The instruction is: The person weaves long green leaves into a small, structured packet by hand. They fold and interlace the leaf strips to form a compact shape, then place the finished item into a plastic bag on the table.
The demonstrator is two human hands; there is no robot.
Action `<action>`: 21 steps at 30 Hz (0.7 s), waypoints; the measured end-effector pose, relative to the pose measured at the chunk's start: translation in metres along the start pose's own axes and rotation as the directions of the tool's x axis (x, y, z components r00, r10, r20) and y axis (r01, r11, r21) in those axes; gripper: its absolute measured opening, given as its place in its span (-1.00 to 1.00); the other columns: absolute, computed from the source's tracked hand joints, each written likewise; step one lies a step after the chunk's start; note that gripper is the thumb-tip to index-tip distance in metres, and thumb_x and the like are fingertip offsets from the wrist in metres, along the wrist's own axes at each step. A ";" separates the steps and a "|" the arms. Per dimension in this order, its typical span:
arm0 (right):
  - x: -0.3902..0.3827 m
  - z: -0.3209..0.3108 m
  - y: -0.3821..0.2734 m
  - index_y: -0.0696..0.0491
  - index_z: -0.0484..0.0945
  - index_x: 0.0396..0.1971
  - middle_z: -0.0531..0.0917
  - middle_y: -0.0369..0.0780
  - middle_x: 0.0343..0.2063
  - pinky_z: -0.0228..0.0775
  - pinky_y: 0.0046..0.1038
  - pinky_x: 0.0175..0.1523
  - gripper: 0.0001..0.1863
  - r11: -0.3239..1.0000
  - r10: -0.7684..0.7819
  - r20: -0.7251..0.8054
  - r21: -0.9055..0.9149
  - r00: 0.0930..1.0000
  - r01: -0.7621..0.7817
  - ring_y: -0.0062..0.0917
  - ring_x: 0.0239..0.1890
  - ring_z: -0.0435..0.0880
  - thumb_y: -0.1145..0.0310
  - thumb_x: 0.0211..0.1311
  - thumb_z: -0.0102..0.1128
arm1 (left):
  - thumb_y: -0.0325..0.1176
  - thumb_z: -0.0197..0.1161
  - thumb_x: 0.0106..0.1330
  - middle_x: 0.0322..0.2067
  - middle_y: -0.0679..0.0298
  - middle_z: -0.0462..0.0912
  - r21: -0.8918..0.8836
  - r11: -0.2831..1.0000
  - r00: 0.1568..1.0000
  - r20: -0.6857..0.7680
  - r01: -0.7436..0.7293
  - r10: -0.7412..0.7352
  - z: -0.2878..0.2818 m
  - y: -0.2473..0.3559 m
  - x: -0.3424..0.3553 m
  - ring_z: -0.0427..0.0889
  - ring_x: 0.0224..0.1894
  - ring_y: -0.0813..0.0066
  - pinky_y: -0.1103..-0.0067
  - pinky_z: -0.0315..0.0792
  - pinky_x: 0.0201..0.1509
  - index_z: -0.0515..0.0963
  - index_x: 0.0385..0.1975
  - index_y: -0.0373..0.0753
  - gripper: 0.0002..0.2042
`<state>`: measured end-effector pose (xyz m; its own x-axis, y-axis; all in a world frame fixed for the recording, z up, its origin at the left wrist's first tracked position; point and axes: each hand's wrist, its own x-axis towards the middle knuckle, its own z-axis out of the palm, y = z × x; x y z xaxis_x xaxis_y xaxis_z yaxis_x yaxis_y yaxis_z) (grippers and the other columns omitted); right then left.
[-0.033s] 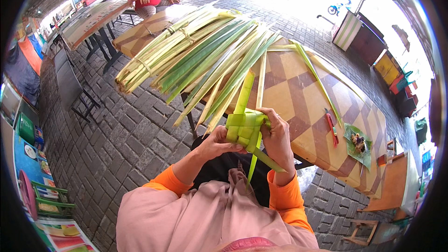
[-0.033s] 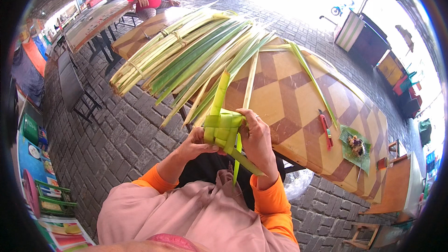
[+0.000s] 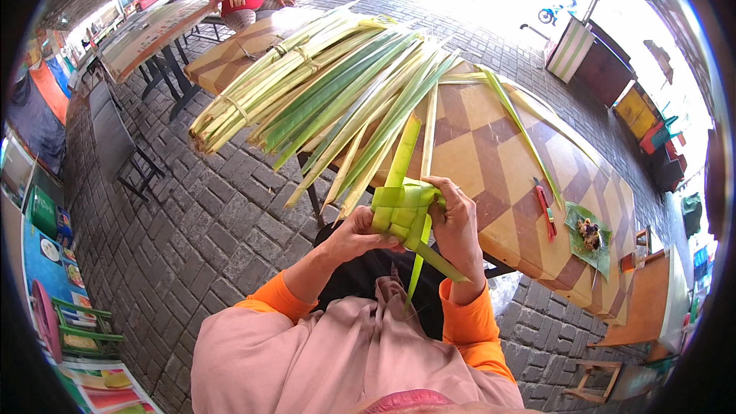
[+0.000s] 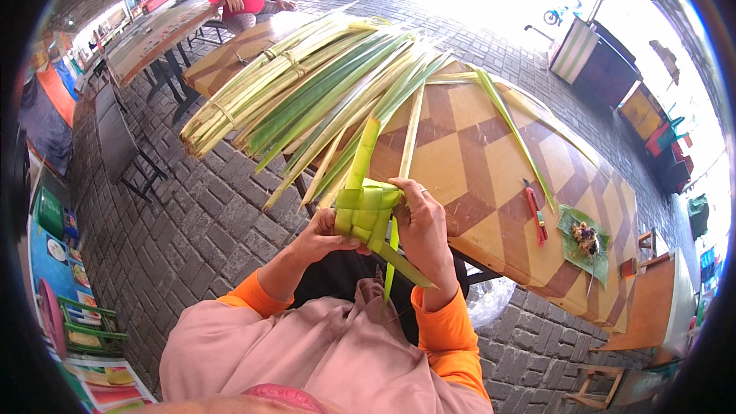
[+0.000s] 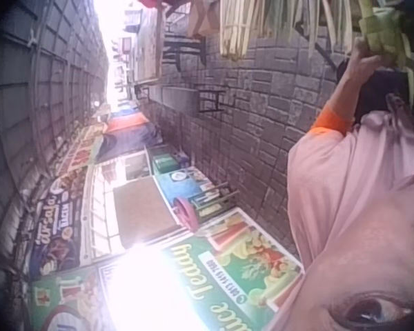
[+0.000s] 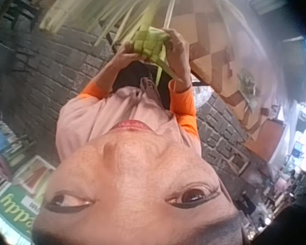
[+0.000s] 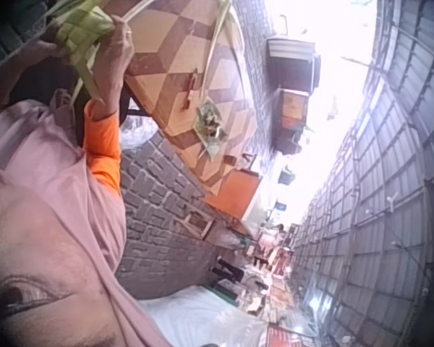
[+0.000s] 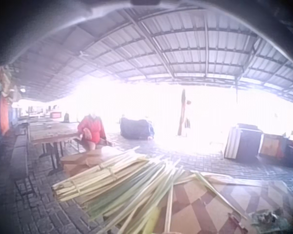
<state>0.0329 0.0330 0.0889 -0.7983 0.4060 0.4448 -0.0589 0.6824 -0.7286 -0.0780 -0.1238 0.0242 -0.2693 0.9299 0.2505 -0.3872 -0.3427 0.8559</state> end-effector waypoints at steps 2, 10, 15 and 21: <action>0.000 -0.001 0.000 0.16 0.50 -0.23 0.61 -0.01 -0.37 0.44 -0.34 -0.20 -0.77 1.000 0.013 -0.018 -0.020 1.000 -0.013 -0.17 -0.27 0.63 0.66 0.08 0.05 | -0.51 0.25 0.18 -0.29 0.19 0.65 0.031 0.999 0.998 -0.060 0.007 -0.005 0.000 0.000 0.000 0.64 -0.30 0.51 0.57 0.56 -0.13 0.56 -0.20 -0.40 -0.79; -0.002 -0.007 0.008 0.15 0.51 -0.41 0.56 -0.05 -0.49 0.37 -0.30 -0.34 -0.93 0.991 0.008 0.129 -0.131 0.992 0.009 -0.18 -0.41 0.57 0.52 0.07 0.16 | -0.54 0.24 0.16 -0.36 0.10 0.65 -0.154 0.977 0.986 -0.107 -0.145 0.129 -0.015 0.005 -0.001 0.66 -0.39 0.41 0.53 0.60 -0.28 0.59 -0.30 -0.42 -0.86; 0.001 -0.018 0.011 0.15 0.52 -0.46 0.56 -0.08 -0.50 0.37 -0.32 -0.34 -0.92 0.986 -0.068 0.074 -0.150 0.995 0.079 -0.19 -0.44 0.56 0.47 0.06 0.21 | -0.60 0.24 0.10 -0.37 0.03 0.65 -0.198 0.965 0.981 -0.130 -0.170 0.146 -0.024 0.014 -0.008 0.66 -0.42 0.28 0.43 0.60 -0.35 0.59 -0.35 -0.42 -0.88; -0.007 -0.008 0.018 0.14 0.39 -0.07 0.52 -0.25 -0.53 0.25 -0.57 -0.51 -0.61 0.982 0.134 0.119 0.114 0.984 -0.148 -0.65 -0.65 0.40 0.21 0.21 0.15 | -0.58 0.21 0.16 -0.40 0.04 0.65 -0.167 0.964 0.962 -0.212 -0.209 0.172 -0.026 0.017 -0.005 0.67 -0.44 0.32 0.49 0.59 -0.33 0.58 -0.29 -0.44 -0.86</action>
<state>0.0424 0.0468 0.0766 -0.8647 0.4186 0.2776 -0.0083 0.5407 -0.8412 -0.1064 -0.1377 0.0256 -0.5124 0.8073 0.2928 -0.4637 -0.5471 0.6969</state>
